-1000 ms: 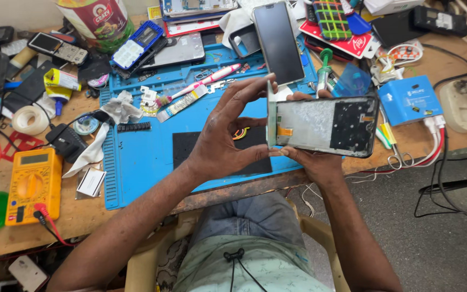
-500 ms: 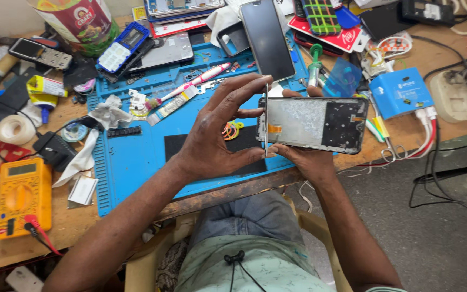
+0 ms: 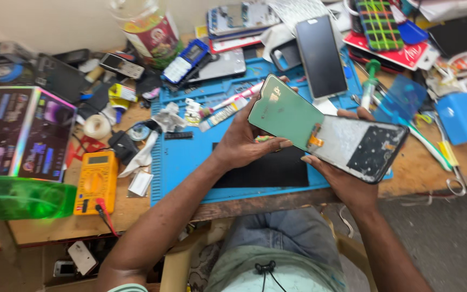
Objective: The person secures a smartphone with multiple rubber bands, then removes them and opens the device to inspect the internal components. The person handles the phone and rubber bands throughout the process.
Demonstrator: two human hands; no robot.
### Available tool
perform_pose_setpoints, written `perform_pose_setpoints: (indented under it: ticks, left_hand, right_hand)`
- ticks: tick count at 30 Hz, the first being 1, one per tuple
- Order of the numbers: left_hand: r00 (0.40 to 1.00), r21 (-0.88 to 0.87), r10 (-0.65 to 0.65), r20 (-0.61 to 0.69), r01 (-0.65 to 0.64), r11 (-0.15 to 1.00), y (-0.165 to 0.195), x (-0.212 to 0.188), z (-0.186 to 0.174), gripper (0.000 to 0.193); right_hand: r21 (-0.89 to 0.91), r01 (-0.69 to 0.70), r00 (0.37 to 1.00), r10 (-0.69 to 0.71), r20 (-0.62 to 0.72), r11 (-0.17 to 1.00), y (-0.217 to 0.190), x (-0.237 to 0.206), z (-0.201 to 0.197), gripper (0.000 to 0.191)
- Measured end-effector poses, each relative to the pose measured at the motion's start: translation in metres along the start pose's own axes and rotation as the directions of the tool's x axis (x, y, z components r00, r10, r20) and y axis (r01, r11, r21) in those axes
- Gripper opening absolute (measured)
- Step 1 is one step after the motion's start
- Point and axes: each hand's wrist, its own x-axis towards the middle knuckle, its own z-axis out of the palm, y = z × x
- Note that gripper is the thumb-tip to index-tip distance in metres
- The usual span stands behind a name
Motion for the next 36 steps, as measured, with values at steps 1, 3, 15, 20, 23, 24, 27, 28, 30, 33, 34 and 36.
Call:
perform_pose_setpoints:
  ticks: [1, 3, 15, 20, 23, 24, 27, 28, 30, 33, 34, 36]
  left_hand:
    - [0.997, -0.056, -0.080, -0.015, 0.079, 0.995, -0.003, -0.001, -0.001, 0.091]
    - [0.985, -0.115, -0.169, -0.031, 0.165, 0.980, -0.007, -0.002, -0.004, 0.084]
    - [0.969, -0.045, -0.239, -0.059, 0.236, 0.971, -0.024, -0.005, -0.005, 0.074]
    - [0.998, -0.014, 0.057, 0.038, -0.056, 0.998, -0.024, -0.004, 0.000, 0.093]
    - [0.983, 0.223, 0.136, 0.120, -0.160, 0.962, -0.021, -0.004, 0.005, 0.084]
    - [0.988, 0.195, 0.099, 0.116, -0.120, 0.973, -0.020, -0.004, 0.007, 0.087]
    - [0.994, 0.166, 0.028, 0.110, -0.046, 0.985, -0.016, -0.003, 0.011, 0.092]
    - [0.994, 0.181, 0.020, 0.111, -0.040, 0.983, -0.015, -0.003, 0.013, 0.089]
    - [0.994, 0.244, 0.035, 0.105, -0.060, 0.968, -0.011, -0.003, 0.016, 0.087]
    - [0.990, 0.366, 0.100, 0.095, -0.128, 0.922, -0.006, -0.002, 0.019, 0.090]
    - [0.987, 0.397, 0.129, 0.098, -0.157, 0.904, -0.004, -0.002, 0.020, 0.089]
    - [0.994, 0.440, 0.086, 0.068, -0.107, 0.892, 0.000, -0.002, 0.023, 0.095]
  right_hand:
    - [-0.051, 0.017, 1.000, -0.017, 0.000, 0.999, -0.002, 0.002, 0.001, 0.110]
    - [-0.156, 0.044, 0.999, -0.046, -0.006, 0.987, -0.004, 0.004, 0.003, 0.111]
    - [-0.091, 0.007, 1.000, -0.008, -0.008, 0.996, 0.000, 0.004, 0.002, 0.109]
    - [0.033, -0.023, 0.998, 0.021, 0.060, 0.999, 0.006, 0.005, -0.007, 0.106]
    - [0.087, -0.063, 0.992, 0.053, 0.116, 0.994, 0.010, 0.006, -0.014, 0.105]
    - [0.119, -0.082, 0.989, 0.065, 0.134, 0.990, 0.010, 0.007, -0.016, 0.106]
    - [0.079, -0.045, 0.984, 0.030, 0.177, 0.996, 0.011, 0.007, -0.018, 0.104]
    - [0.103, -0.061, 0.983, 0.041, 0.181, 0.993, 0.010, 0.007, -0.018, 0.103]
    - [0.155, -0.089, 0.979, 0.058, 0.193, 0.984, 0.008, 0.007, -0.017, 0.102]
    - [0.219, -0.177, 0.970, 0.132, 0.205, 0.959, 0.004, 0.008, -0.017, 0.102]
    - [0.236, -0.190, 0.968, 0.142, 0.208, 0.953, 0.004, 0.009, -0.016, 0.103]
    - [0.262, -0.207, 0.966, 0.155, 0.209, 0.943, 0.003, 0.011, -0.016, 0.104]
